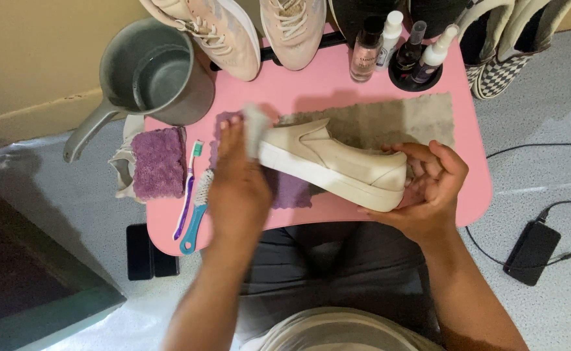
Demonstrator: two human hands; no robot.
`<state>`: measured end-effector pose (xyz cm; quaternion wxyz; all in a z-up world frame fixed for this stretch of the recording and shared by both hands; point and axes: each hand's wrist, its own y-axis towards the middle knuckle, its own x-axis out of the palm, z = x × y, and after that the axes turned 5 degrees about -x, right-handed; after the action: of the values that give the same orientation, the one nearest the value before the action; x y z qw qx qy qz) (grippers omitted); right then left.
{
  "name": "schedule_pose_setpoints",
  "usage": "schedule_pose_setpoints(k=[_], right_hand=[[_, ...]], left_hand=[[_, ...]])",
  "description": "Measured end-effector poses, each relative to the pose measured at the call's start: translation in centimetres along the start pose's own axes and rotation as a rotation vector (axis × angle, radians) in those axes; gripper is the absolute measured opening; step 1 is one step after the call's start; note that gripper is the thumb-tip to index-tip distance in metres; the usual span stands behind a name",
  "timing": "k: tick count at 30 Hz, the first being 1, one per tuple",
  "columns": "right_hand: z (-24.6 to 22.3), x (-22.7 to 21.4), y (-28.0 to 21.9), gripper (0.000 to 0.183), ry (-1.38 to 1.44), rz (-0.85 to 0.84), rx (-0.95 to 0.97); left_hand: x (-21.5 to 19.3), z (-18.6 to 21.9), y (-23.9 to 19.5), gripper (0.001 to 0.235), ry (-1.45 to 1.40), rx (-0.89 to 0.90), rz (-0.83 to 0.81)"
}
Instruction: The person cleans a white slip-on shoe by brushing it with a wooden brush dipped in water and wiping it with a cloth. They repeatedly dip the brush into a metal pot of water and scrub different areas of the shoe, then wipe the surface with a cloth.
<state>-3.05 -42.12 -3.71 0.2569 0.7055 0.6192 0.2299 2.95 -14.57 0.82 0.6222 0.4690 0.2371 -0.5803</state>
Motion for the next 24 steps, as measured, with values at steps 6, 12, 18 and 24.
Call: schedule_pose_setpoints(k=[6, 12, 18, 24], right_hand=[[-0.8, -0.3, -0.2, 0.121, -0.051, -0.032, 0.033], [-0.7, -0.3, -0.4, 0.125, -0.080, -0.041, 0.002], [0.1, 0.1, -0.2, 0.130, -0.070, -0.017, -0.028], [1.4, -0.9, -2.1, 0.114, 0.156, 0.111, 0.133]], left_hand=[[0.8, 2.6, -2.7, 0.048, -0.010, 0.014, 0.219], [1.3, 3.7, -4.5, 0.045, 0.154, 0.056, 0.270], [4.0, 8.5, -7.2, 0.059, -0.080, 0.181, 0.224], [-1.4, 12.3, -9.2, 0.046, -0.960, -0.055, -0.593]])
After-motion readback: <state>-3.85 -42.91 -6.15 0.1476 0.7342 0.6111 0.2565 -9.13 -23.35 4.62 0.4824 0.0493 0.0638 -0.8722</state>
